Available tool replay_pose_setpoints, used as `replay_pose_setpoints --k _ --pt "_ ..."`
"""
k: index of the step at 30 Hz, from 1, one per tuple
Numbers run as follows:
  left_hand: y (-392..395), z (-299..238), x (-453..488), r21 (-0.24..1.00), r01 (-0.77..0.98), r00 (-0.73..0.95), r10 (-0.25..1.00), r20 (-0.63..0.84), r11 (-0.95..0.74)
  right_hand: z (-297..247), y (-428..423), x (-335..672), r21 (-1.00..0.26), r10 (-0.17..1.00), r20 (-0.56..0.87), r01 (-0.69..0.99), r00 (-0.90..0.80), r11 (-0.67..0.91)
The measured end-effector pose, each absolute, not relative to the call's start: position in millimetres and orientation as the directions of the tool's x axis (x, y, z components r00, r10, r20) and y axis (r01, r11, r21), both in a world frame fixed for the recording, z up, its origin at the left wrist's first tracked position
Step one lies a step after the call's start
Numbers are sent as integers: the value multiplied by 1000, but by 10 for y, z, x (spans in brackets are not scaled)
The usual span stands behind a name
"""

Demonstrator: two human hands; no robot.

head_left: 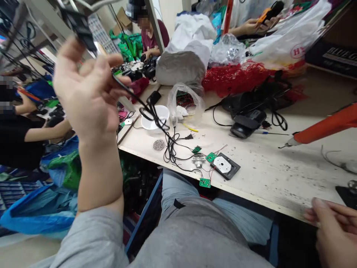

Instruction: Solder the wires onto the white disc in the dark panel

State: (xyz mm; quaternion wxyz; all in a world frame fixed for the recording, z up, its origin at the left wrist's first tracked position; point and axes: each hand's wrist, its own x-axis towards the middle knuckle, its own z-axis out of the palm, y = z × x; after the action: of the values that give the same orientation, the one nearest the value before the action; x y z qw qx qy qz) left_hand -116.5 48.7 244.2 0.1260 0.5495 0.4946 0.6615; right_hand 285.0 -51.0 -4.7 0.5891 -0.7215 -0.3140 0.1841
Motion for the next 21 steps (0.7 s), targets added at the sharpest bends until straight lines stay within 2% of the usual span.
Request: replay_pose_setpoints --k 3,5,7,10,12,16,19,21 --pt "643 2686 -1095 703 407 -209 690 693 -583 -15 -615 2598 -970 711 -76 113 699 -215" --pt "783 2714 -1076 711 385 -172 711 682 -589 -32 -695 2460 -967 760 -72 141 646 -211" --pt "931 2661 -1046 776 344 -207 763 612 -529 -73 -741 2347 -953 835 6 257 550 -162" --pt "1115 2534 -954 898 213 -321 840 437 -385 -85 -728 2205 -866 917 216 499 335 21" --pt "1202 2485 -881 936 110 -359 865 352 -335 -19 -675 2118 -778 908 375 597 187 198" --pt "1375 2442 -796 939 -90 -383 881 276 -333 198 -496 1873 -620 787 614 582 -56 526" --pt "1535 2213 -782 942 -157 -396 893 214 -296 296 -322 1483 -563 737 622 503 -264 656" --pt "1627 1905 -778 962 -156 -400 905 148 -226 311 -200 1107 -519 745 476 534 -468 667"
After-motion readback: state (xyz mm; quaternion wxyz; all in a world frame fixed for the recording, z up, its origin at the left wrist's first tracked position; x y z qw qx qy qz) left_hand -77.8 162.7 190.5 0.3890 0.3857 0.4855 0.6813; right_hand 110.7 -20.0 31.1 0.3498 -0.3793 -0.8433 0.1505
